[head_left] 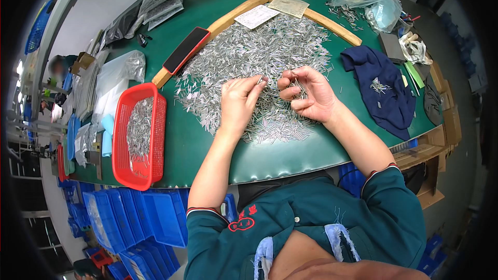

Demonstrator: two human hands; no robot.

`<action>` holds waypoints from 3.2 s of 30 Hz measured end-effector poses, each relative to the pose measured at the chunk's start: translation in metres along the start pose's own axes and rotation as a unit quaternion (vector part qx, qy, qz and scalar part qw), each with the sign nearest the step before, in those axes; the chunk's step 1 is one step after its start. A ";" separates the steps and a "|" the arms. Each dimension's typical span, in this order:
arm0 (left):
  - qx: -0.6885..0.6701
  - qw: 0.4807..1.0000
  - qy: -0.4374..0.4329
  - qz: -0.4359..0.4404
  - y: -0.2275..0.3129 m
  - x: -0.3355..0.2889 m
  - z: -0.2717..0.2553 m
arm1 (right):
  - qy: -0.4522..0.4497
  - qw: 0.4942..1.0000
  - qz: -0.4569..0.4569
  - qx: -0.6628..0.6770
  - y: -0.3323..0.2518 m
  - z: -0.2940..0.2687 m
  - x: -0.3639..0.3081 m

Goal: The person sorts tiny metal components by hand on a green work table surface, placing them into plastic bins and a sorting tray.

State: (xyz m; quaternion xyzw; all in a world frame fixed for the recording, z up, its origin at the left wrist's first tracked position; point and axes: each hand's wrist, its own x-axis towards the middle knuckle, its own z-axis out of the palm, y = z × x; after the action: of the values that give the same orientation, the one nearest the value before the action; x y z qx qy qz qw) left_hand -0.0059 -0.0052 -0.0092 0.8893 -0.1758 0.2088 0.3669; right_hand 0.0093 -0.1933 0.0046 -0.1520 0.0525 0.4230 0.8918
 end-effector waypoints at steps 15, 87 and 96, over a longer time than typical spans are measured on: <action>-0.179 0.982 -0.003 -0.066 0.013 -0.003 0.000 | 0.131 0.911 -0.107 -0.377 0.015 0.005 0.002; 0.105 0.992 -0.064 0.034 0.005 0.001 -0.015 | -0.069 0.991 0.039 0.111 -0.003 -0.014 0.004; 0.200 0.968 -0.144 0.051 0.001 -0.005 -0.001 | -0.055 0.998 -0.040 -0.015 -0.001 0.000 0.001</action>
State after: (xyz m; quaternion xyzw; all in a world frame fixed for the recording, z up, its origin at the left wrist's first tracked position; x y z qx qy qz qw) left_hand -0.0110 -0.0041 -0.0106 0.9551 -0.2270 0.1277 0.1410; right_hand 0.0105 -0.1937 0.0043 -0.1443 -0.0088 0.3951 0.9072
